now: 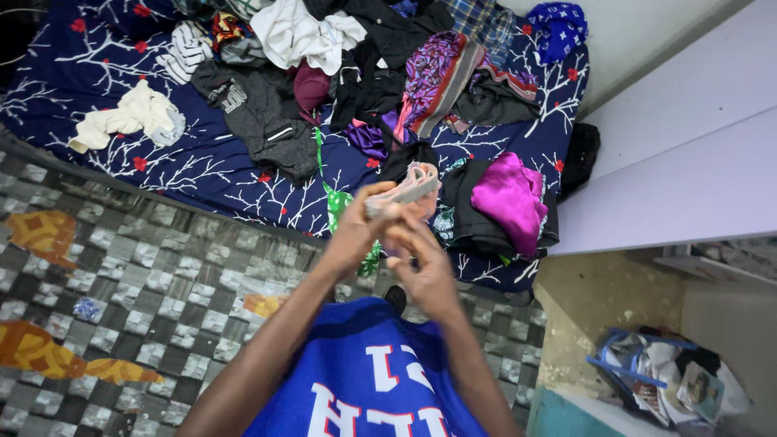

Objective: The person picks up clothing items from a bed, folds them by hand, and places them into a closet shelf or hangs them using a hanger.

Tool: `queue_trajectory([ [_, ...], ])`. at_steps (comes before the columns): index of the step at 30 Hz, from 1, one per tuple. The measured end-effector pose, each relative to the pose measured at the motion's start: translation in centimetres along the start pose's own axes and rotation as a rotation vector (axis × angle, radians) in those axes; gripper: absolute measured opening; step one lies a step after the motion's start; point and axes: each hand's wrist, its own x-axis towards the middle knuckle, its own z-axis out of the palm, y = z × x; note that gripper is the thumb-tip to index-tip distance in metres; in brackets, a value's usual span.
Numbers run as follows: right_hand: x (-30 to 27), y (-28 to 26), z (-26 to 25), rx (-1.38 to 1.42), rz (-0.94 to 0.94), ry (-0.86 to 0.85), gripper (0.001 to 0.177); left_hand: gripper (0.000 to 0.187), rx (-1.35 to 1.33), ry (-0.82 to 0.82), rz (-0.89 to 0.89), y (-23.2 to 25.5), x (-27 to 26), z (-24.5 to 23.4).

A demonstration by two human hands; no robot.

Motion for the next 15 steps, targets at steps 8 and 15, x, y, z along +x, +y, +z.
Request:
queue_trajectory([
  [8, 1.3, 3.3, -3.0, 0.083, 0.176, 0.034, 0.086, 0.059, -0.012, -0.467, -0.126, 5.3, 0.8, -7.0],
  [15, 0.9, 8.2, 0.2, 1.080, 0.485, 0.081, 0.062, 0.086, -0.387, -0.274, -0.119, 4.0, 2.4, -10.2],
])
